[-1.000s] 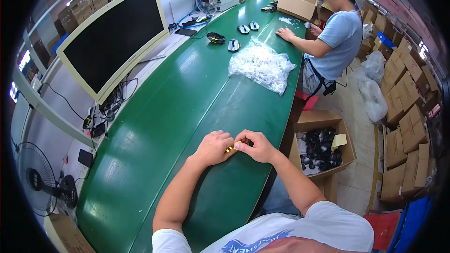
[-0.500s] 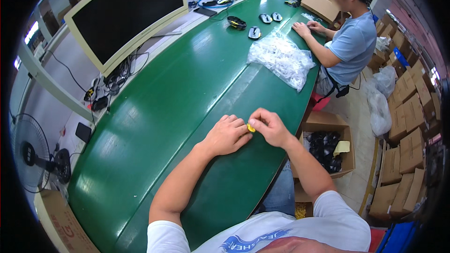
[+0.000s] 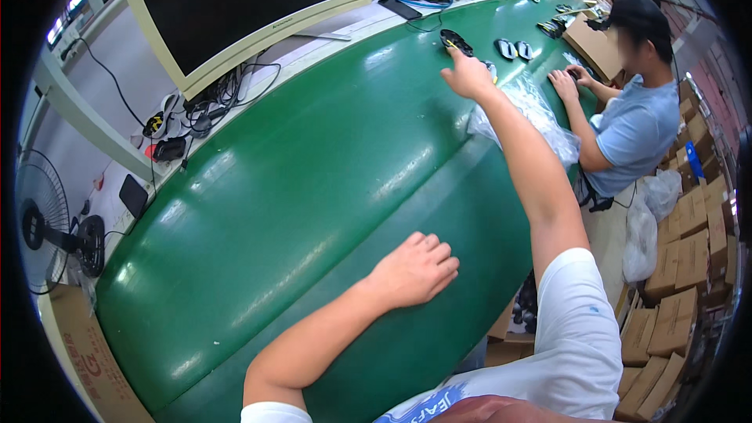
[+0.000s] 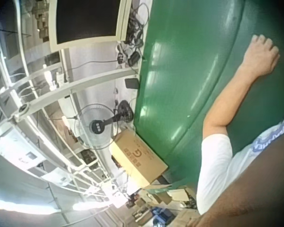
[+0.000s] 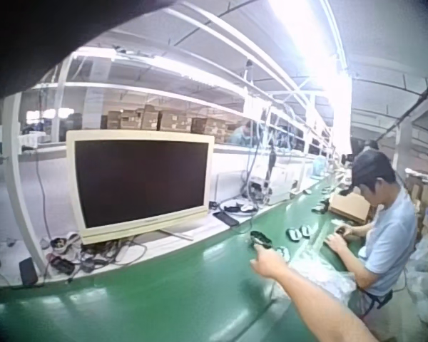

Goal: The person assembles small yellow plastic components into a black plastic electronic housing by hand.

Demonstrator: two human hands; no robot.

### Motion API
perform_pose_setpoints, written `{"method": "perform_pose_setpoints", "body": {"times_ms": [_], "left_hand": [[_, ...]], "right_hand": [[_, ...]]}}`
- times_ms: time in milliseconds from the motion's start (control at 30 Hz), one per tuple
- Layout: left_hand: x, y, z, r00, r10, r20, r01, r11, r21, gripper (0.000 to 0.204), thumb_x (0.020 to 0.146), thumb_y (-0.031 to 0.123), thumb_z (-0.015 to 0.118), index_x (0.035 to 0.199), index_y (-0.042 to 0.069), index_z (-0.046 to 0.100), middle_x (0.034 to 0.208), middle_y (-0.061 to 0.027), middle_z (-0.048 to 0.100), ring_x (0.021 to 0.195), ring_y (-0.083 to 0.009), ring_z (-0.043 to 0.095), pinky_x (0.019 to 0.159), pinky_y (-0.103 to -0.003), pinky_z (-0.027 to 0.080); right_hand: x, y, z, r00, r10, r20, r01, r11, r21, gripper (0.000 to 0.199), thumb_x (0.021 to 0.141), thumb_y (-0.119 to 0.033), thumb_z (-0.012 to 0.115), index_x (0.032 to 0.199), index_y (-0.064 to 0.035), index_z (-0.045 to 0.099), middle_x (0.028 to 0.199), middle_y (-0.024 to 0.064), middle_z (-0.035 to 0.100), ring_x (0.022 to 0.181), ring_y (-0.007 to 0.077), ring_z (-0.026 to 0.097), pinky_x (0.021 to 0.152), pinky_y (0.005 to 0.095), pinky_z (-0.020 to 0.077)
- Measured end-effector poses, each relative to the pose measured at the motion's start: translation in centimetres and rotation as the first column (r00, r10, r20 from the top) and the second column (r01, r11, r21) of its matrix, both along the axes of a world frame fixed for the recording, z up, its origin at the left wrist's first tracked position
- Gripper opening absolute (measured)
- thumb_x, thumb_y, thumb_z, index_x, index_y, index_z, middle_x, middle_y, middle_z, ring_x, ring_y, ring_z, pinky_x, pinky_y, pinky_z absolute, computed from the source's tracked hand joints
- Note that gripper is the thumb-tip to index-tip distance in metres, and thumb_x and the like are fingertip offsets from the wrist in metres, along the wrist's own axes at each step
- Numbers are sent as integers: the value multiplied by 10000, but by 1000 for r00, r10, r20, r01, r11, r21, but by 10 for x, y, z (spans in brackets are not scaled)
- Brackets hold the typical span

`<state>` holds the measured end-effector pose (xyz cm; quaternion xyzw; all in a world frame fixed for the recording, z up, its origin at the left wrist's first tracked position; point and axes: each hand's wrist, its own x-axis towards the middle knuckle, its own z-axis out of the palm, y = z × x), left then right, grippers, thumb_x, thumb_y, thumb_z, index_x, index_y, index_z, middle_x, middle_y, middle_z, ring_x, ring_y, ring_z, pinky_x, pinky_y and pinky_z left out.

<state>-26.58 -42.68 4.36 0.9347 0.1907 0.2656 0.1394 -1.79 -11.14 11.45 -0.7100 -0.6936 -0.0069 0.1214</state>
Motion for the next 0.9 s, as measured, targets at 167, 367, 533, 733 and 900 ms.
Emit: {"method": "perform_pose_setpoints", "body": {"times_ms": [167, 367, 533, 733, 900], "left_hand": [[-4, 3, 1, 999, 40, -18, -41, 993, -113, 216, 1030, 316, 711, 1053, 103, 742, 916, -50, 618, 924, -246, 626, 845, -399, 490], [-3, 5, -3, 998, 59, -7, -60, 988, -143, 251, 1041, 341, 706, 1061, 92, 734, 928, -45, 618, 928, -235, 633, 862, -386, 509], [-2, 12, 2, 1000, 26, 11, -24, 990, -137, 274, 1044, 364, 703, 1069, 94, 735, 934, -52, 622, 924, -239, 631, 866, -389, 507], [-8, 7, 3, 995, 32, 92, -7, 965, -263, 318, 1061, 379, 677, 1088, 73, 759, 987, -100, 693, 986, -301, 656, 917, -444, 510], [-17, 4, 4, 695, 488, 528, -224, 844, -487, 244, 1032, 208, 740, 1204, 35, 727, 1171, -151, 718, 1098, -298, 691, 1018, -427, 534]], "right_hand": [[15, 92, -16, 959, -158, 235, 192, 973, -126, 556, 1029, -258, 580, 1515, 10, 539, 1370, 259, 737, 1265, 393, 732, 1084, 476, 579], [23, 130, -30, 915, -120, 386, 175, 979, -110, 308, 1023, -164, 599, 1209, -67, 825, 1287, 198, 789, 1199, 359, 771, 1026, 459, 617], [15, 112, -12, 937, -87, 337, 97, 995, -12, 289, 1006, -242, 662, 1131, -44, 832, 1169, 226, 807, 1098, 399, 787, 965, 499, 626], [-51, -35, 3, 952, 305, 33, -303, 951, -58, 281, 972, -290, 688, 1003, -32, 795, 968, 251, 786, 956, 449, 763, 890, 535, 614], [-50, -240, 33, 931, 355, -88, -335, 924, 187, 170, 983, -187, 682, 1051, -42, 741, 947, 209, 777, 897, 437, 756, 800, 550, 602]]}}
